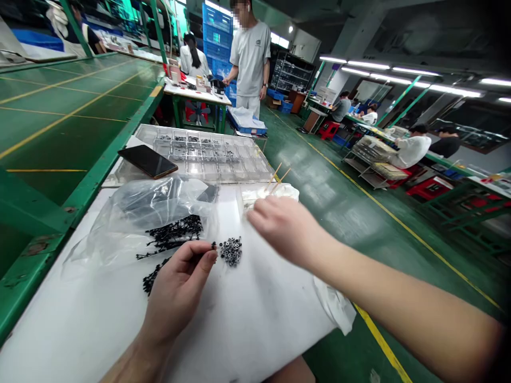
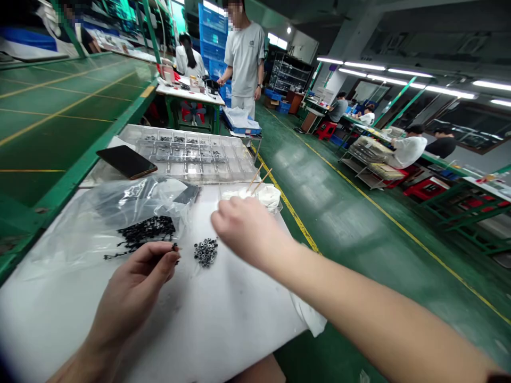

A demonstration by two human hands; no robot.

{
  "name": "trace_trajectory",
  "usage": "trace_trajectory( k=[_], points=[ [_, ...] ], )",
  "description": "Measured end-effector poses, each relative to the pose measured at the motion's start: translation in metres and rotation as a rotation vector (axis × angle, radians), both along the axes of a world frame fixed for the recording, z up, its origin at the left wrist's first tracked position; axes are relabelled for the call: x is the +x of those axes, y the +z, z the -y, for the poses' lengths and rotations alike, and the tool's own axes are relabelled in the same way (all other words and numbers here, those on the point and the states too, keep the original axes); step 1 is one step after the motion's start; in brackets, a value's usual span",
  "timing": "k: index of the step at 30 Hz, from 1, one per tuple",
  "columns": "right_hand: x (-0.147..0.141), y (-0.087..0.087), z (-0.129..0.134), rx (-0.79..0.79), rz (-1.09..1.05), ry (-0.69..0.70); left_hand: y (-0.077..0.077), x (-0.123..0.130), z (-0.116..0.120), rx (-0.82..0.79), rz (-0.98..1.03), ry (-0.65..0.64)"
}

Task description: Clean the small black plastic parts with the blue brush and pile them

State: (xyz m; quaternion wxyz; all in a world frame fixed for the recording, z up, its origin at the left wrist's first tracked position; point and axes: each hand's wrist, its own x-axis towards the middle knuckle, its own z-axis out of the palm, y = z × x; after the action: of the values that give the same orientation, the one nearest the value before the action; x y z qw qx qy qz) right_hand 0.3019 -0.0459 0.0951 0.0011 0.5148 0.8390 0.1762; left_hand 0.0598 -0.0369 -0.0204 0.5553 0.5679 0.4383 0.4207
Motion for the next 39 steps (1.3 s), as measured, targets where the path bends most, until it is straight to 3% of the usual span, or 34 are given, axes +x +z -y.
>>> trace_trajectory(
  k=[2,4,6,8,11,14,18,22,25,27,29,31,33,36,39],
  points=[
    [0.031,0.012,0.002,0.165,-0.265,-0.001,0.002,0.001,0.001,0.014,-0.002,-0.01],
    [0.063,0.01,-0.002,0.345,-0.66,-0.154,0.005,0.002,0.001,0.025,-0.014,-0.019],
    [0.09,-0.006,-0.01,0.52,-1.123,-0.357,0.007,0.003,0.0,0.031,-0.021,-0.027],
    [0.108,-0.03,-0.018,0.589,-1.557,-0.473,0.008,0.004,0.0,0.036,-0.017,-0.03],
    [0.12,-0.068,-0.022,0.575,-1.754,-0.57,0.01,0.005,0.001,0.038,-0.017,-0.031],
    [0.128,-0.093,-0.017,0.506,-1.827,-0.661,0.011,0.005,0.001,0.033,-0.025,-0.032],
    [0.144,-0.104,-0.003,0.46,-1.83,-0.759,0.012,0.006,0.001,0.034,-0.036,-0.022],
    [0.156,-0.094,0.014,0.592,-1.707,-0.766,0.014,0.006,0.002,0.037,-0.036,-0.027],
    [0.143,-0.079,0.03,0.697,-1.593,-0.718,0.015,0.006,0.002,0.041,-0.024,-0.029],
    [0.117,-0.069,0.039,0.692,-1.505,-0.645,0.015,0.007,0.001,0.045,-0.019,-0.025],
    [0.081,-0.065,0.041,0.52,-1.366,-0.494,0.015,0.007,0.001,0.06,-0.014,-0.022],
    [0.043,-0.066,0.036,0.097,-1.155,-0.377,0.015,0.007,0.001,0.08,-0.015,-0.022],
    [0.013,-0.075,0.027,-0.208,-0.898,-0.312,0.015,0.008,0.001,0.089,-0.014,-0.032],
    [-0.006,-0.093,0.016,-0.346,-0.741,-0.278,0.012,0.008,0.001,0.09,0.01,-0.051],
    [-0.001,-0.108,0.012,-0.418,-0.734,-0.241,0.007,0.009,0.001,0.107,0.02,-0.061]
  ],
)
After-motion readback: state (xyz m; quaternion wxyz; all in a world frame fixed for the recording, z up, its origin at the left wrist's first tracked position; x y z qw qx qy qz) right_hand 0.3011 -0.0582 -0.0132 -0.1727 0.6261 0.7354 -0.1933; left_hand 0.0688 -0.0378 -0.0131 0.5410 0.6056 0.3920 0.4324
